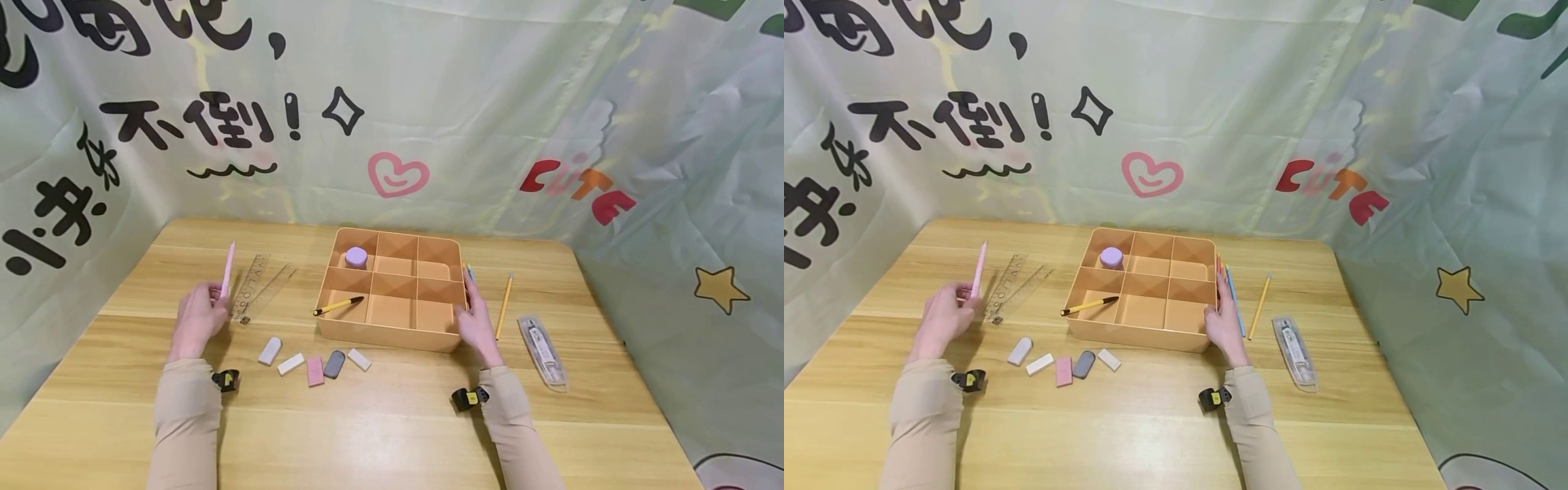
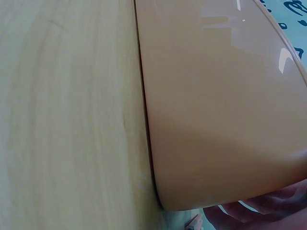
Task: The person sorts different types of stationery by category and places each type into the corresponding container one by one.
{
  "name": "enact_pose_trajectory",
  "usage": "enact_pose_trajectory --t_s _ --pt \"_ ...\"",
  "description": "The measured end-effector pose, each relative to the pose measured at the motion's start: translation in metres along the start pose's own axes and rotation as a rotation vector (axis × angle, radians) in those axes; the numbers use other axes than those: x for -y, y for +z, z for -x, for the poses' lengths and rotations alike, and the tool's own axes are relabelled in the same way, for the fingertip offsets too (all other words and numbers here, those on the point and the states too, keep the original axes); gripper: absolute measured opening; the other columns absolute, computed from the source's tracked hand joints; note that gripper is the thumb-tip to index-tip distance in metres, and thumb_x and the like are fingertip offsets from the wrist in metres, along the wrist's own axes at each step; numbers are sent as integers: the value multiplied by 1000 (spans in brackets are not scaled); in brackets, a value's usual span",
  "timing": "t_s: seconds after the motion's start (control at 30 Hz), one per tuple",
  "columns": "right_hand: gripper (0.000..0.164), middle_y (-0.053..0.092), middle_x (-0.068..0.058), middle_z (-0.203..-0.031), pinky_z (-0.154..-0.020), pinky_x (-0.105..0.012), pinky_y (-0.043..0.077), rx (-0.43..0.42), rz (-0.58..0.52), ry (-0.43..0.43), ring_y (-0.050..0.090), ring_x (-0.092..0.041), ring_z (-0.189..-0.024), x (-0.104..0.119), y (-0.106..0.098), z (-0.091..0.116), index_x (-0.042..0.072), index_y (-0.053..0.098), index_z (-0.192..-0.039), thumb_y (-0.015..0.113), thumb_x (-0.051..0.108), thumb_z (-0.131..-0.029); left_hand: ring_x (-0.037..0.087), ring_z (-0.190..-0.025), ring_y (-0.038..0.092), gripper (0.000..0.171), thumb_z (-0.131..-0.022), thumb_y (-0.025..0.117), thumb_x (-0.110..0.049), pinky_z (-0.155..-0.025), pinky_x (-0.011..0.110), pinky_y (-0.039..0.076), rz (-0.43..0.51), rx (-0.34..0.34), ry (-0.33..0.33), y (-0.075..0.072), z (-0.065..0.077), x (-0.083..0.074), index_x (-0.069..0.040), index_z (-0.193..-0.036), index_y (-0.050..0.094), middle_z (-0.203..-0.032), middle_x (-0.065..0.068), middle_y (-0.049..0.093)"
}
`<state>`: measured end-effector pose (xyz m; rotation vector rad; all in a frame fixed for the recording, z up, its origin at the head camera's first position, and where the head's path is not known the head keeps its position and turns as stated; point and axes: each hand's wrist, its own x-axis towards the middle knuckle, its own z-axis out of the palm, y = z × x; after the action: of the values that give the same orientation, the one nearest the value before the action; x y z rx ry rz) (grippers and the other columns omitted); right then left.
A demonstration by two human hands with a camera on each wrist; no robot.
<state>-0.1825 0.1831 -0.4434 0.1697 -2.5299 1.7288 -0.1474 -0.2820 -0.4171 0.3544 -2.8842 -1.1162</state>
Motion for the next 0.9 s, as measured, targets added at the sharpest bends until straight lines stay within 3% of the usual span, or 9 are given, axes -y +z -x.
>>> enact_pose_trajectory --t_s 0.13,0.3,0.4,0.5,0.63,0.73,0.9 --pt "74 26 -28 -163 -121 -56 29 0 3 6 34 -44 -147 0 0 0 2 14 -161 38 -13 -92 42 -99 63 39 -99 52 -7 -77 40 54 12 -79 75 1 1 -9 14 -132 51 -118 33 62" --pt "74 26 -29 -162 -121 -56 29 -1 12 2 35 -44 -147 0 0 -1 3 14 -161 38 -13 -92 42 -97 66 36 -98 55 -5 -68 14 47 51 -170 164 -2 5 -20 13 -128 56 -111 33 66" --pt "74 26 -29 -162 -121 -56 29 -2 13 4 35 -44 -147 0 0 -1 3 14 -161 38 -13 -92 39 -91 68 35 -96 57 -3 -64 5 43 76 -226 199 -5 9 -25 12 -127 58 -108 33 68" --pt "75 26 -29 -162 -121 -56 29 -2 17 3 35 -45 -147 0 0 -1 2 14 -161 38 -14 -92 17 -81 68 33 -94 61 -2 -63 1 43 109 -280 222 -8 13 -30 7 -126 61 -106 31 71" --pt "75 26 -29 -162 -122 -55 28 -1 19 3 34 -44 -148 0 0 -1 2 14 -160 38 -14 -91 -16 -74 53 28 -93 67 -5 -66 -1 43 147 -339 278 -11 17 -38 2 -120 68 -103 27 74" --pt "74 25 -28 -163 -123 -54 27 -1 15 8 33 -43 -148 0 0 -1 2 14 -160 38 -13 -91 -25 -73 49 23 -93 69 -8 -65 -1 42 151 -379 337 -12 21 -44 1 -114 72 -102 25 75" --pt "74 27 -30 -162 -121 -56 30 0 5 13 36 -45 -146 -1 0 -1 1 14 -160 37 -14 -92 -28 -76 51 19 -91 72 -6 -68 -2 42 179 -449 415 -12 25 -56 1 -108 76 -101 23 76"
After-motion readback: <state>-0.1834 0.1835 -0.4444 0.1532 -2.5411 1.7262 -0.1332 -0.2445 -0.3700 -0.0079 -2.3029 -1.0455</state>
